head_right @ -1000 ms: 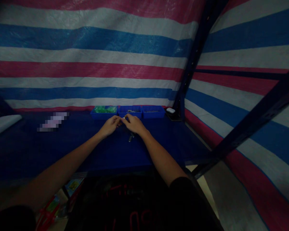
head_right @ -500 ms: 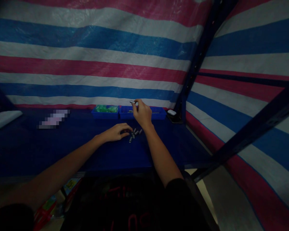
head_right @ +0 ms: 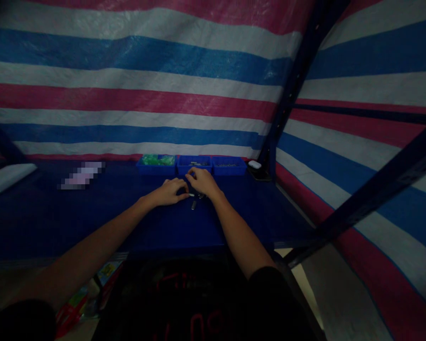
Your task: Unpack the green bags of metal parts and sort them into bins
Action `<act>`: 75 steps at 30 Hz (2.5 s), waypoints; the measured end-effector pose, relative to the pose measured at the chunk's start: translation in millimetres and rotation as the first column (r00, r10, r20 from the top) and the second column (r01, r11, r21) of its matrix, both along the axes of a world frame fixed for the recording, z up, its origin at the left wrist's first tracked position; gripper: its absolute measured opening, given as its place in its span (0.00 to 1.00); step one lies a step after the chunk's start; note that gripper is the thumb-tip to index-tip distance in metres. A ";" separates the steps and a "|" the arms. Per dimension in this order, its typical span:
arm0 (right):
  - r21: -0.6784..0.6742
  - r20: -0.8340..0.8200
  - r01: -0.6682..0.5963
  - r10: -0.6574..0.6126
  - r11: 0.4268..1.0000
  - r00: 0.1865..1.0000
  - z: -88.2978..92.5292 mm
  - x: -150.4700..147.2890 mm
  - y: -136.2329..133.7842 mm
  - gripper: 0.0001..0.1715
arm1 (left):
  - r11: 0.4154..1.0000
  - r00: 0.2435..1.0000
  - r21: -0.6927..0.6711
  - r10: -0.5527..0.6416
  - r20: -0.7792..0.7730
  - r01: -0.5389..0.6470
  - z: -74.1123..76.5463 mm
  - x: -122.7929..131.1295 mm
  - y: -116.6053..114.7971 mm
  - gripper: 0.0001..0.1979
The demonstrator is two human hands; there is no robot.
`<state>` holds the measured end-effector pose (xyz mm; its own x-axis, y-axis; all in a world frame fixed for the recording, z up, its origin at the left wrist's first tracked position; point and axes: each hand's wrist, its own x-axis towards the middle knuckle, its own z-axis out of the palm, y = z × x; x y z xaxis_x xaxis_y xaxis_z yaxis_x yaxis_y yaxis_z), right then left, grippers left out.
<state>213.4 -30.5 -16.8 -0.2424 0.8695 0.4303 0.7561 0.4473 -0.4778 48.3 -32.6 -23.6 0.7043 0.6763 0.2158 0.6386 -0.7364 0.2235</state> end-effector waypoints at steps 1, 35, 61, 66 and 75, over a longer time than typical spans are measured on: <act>0.017 -0.014 -0.022 0.022 1.000 1.000 -0.9 -3.5 -0.2 0.12 | 0.999 0.999 -0.018 0.029 0.033 -0.028 -0.1 -2.5 3.6 0.11; 0.456 -0.064 0.239 -0.237 0.857 0.969 38.6 -3.2 -17.3 0.20 | 0.969 0.987 -0.242 -0.020 0.157 0.058 14.6 -1.4 -14.0 0.20; 0.033 0.164 -0.103 0.096 0.994 0.982 -2.7 -13.1 -1.5 0.11 | 0.974 0.949 -0.105 0.222 0.225 -0.203 6.0 -24.7 21.8 0.17; 0.026 0.170 -0.121 0.115 0.992 0.979 0.4 -14.4 -4.8 0.11 | 0.969 0.932 -0.173 0.219 0.289 -0.174 7.5 -23.7 19.4 0.20; 0.043 0.066 -0.071 0.068 0.997 0.995 -3.6 -16.1 2.6 0.18 | 0.993 0.898 -0.064 0.120 0.424 -0.102 8.5 -20.0 15.6 0.13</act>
